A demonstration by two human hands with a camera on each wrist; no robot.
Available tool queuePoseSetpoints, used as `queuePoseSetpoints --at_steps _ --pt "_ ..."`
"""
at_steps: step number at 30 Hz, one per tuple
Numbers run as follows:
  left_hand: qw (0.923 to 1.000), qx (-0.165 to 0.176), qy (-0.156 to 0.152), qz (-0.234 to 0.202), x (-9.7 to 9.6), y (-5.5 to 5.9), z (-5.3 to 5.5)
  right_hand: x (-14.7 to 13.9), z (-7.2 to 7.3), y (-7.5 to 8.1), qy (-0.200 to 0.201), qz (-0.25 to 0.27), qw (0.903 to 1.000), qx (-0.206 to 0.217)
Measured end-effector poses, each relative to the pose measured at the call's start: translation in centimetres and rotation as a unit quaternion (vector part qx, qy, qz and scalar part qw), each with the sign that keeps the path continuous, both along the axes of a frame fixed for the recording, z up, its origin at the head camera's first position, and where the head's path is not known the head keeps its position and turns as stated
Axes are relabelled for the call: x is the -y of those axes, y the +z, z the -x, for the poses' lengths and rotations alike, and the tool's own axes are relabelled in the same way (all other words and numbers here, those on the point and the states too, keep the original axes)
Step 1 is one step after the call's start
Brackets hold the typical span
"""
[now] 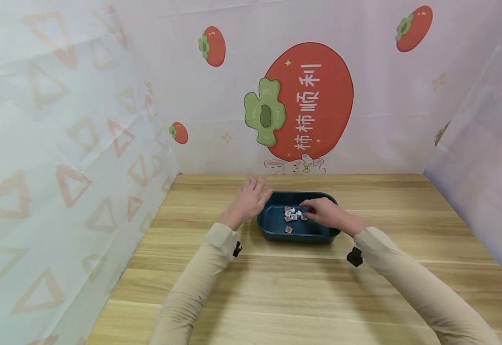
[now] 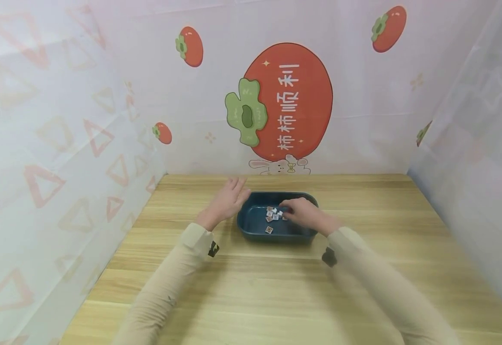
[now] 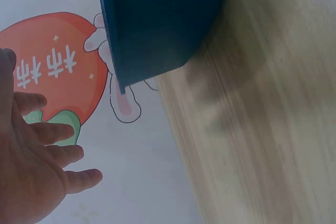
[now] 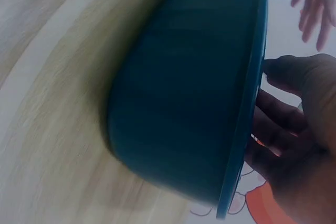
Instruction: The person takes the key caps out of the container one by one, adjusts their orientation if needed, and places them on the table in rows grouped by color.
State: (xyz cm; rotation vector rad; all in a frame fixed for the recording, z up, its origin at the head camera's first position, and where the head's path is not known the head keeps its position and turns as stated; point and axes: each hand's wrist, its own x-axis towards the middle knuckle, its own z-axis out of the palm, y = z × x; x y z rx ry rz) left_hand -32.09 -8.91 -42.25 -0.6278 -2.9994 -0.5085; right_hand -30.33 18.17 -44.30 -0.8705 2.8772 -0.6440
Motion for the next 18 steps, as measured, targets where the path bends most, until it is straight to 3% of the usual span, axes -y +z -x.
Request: queuePoseSetpoints --at_steps 4,11,18 --pt "0.9999 0.005 -0.006 0.008 -0.6 -0.6 -0.3 0.2 0.4 -0.2 0.001 -0.003 0.9991 0.043" --pt "0.9997 0.016 -0.01 0.017 -1.3 -1.9 -0.6 0.7 0.6 -0.7 0.01 -0.004 0.9972 0.075" --pt "0.9993 0.015 -0.016 0.031 -1.9 -3.1 -0.8 1.0 1.1 -1.5 0.059 0.0 0.9936 0.097"
